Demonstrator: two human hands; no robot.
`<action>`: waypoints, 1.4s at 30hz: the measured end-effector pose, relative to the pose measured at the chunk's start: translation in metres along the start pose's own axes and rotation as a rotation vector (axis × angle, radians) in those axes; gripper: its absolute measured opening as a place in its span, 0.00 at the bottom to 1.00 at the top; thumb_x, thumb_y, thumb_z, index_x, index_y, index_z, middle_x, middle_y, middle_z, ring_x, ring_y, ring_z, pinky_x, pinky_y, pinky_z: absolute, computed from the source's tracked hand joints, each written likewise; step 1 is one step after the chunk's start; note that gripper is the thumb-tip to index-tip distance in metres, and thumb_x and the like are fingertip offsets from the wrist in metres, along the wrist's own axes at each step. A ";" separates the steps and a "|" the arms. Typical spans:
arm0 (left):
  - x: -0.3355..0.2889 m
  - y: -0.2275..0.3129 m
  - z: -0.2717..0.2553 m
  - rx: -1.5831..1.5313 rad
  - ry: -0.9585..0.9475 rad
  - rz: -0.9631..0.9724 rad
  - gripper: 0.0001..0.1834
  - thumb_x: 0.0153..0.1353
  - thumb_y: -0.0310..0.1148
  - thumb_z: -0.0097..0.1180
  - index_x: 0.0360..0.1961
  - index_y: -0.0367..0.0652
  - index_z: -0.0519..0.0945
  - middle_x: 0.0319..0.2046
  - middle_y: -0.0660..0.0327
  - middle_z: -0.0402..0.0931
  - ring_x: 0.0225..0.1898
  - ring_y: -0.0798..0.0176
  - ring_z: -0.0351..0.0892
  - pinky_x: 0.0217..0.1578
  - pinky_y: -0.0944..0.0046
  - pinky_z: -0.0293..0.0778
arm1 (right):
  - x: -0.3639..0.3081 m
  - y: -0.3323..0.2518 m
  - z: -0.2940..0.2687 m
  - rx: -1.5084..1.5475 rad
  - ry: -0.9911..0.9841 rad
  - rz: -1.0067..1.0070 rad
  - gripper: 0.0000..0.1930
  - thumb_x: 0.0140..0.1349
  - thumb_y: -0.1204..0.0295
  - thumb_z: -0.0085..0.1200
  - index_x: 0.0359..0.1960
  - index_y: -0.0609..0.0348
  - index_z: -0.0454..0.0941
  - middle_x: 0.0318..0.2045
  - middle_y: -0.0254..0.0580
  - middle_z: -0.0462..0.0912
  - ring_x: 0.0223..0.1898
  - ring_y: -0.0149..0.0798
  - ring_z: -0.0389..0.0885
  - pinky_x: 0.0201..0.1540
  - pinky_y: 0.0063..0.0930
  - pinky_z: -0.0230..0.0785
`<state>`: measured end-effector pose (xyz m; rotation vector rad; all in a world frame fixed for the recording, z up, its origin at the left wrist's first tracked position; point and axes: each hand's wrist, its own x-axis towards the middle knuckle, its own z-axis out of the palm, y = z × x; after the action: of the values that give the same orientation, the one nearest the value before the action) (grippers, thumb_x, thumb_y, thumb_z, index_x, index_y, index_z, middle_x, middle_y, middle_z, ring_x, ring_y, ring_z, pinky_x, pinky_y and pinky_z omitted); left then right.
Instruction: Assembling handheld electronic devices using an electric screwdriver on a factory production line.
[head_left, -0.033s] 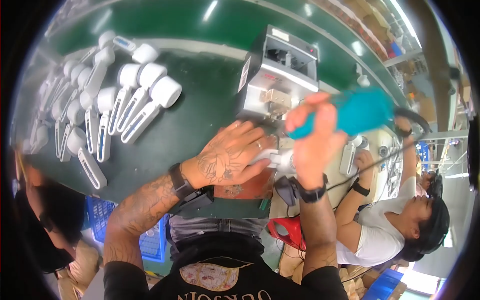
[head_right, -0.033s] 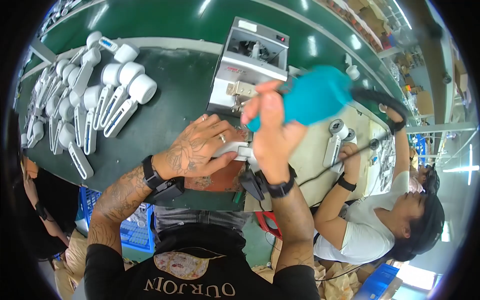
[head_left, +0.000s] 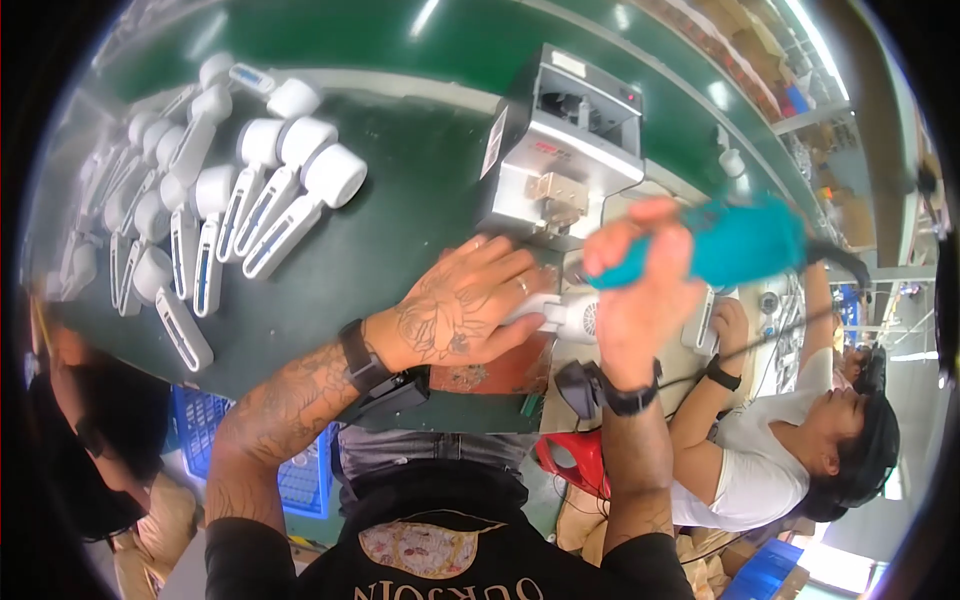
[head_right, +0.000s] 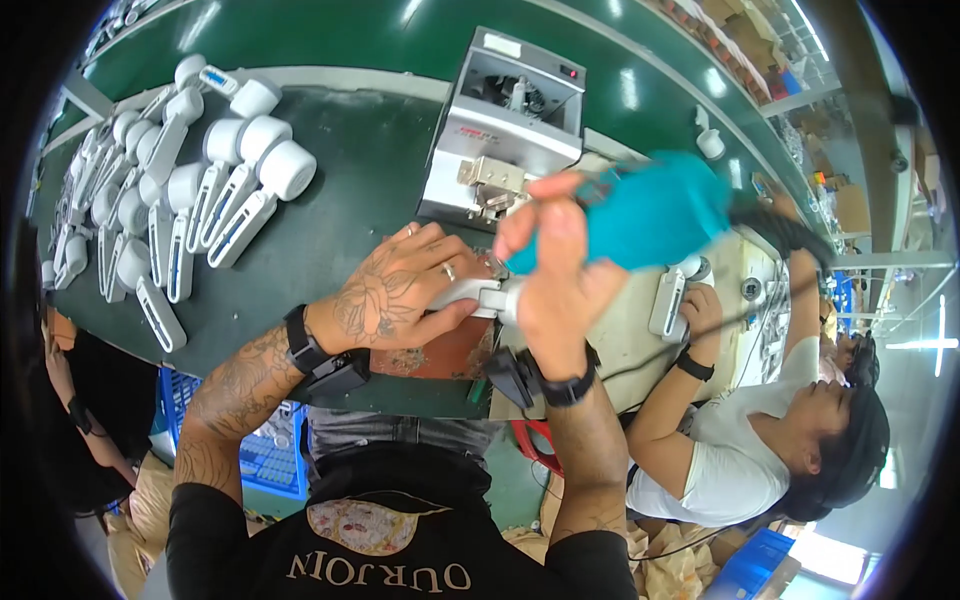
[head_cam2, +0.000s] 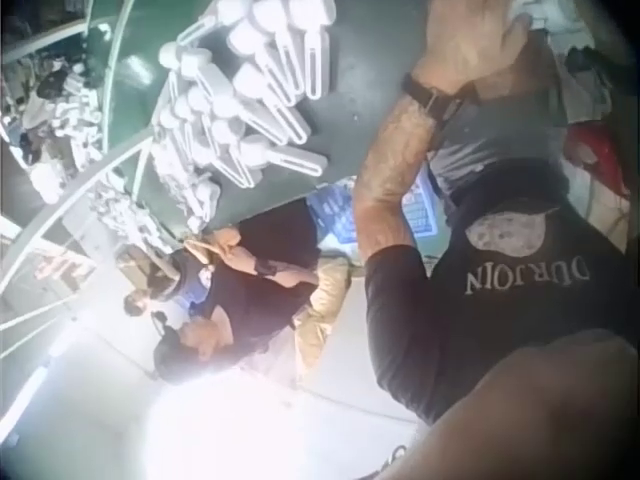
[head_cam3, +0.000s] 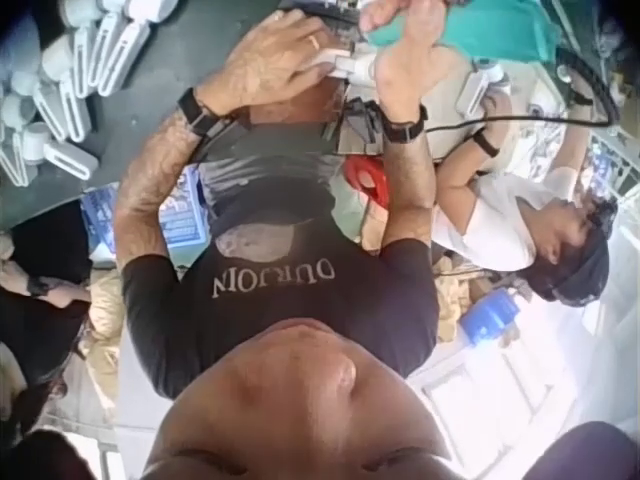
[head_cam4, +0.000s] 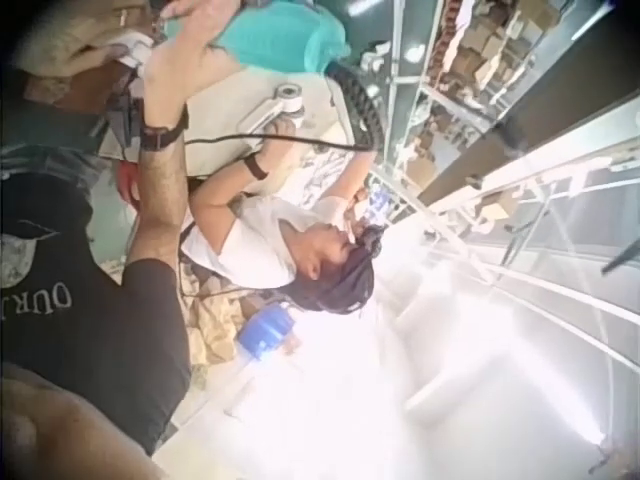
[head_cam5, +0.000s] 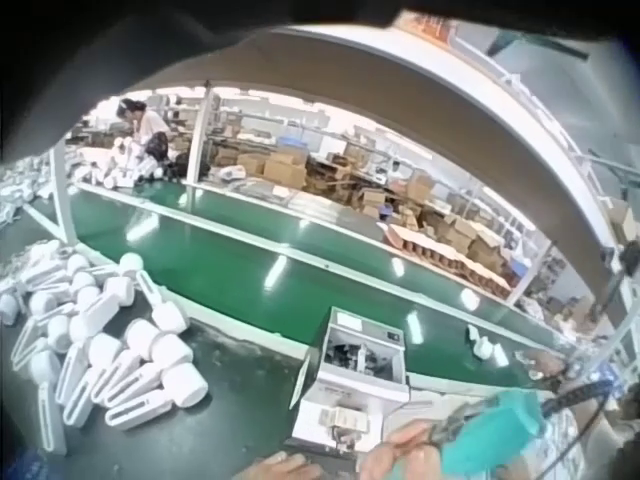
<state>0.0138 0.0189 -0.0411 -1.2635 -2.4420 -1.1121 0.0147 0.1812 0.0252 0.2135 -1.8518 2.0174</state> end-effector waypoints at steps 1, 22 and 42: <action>0.001 0.002 0.000 -0.011 -0.002 -0.004 0.17 0.58 0.38 0.59 0.47 0.41 0.77 0.39 0.58 0.71 0.42 0.54 0.70 0.45 0.55 0.68 | -0.009 -0.008 -0.010 0.027 -0.015 -0.002 0.22 0.70 0.52 0.51 0.42 0.64 0.69 0.20 0.38 0.71 0.20 0.35 0.70 0.25 0.30 0.65; 0.001 0.003 0.003 -0.038 -0.075 -0.031 0.19 0.58 0.37 0.60 0.50 0.42 0.76 0.40 0.59 0.71 0.43 0.55 0.70 0.46 0.57 0.68 | -0.049 0.004 -0.032 0.024 -0.048 0.026 0.26 0.67 0.47 0.53 0.41 0.62 0.66 0.19 0.38 0.69 0.17 0.35 0.67 0.23 0.32 0.64; -0.027 0.026 0.004 0.097 -0.029 0.160 0.26 0.55 0.39 0.65 0.53 0.40 0.77 0.45 0.60 0.77 0.49 0.58 0.75 0.48 0.59 0.71 | -0.095 -0.022 -0.039 0.147 0.073 -0.104 0.25 0.67 0.44 0.52 0.39 0.55 0.66 0.19 0.34 0.67 0.18 0.31 0.65 0.22 0.25 0.61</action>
<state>0.0509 0.0144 -0.0426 -1.4251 -2.3355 -0.9283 0.1158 0.2033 0.0062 0.2677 -1.6159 2.0622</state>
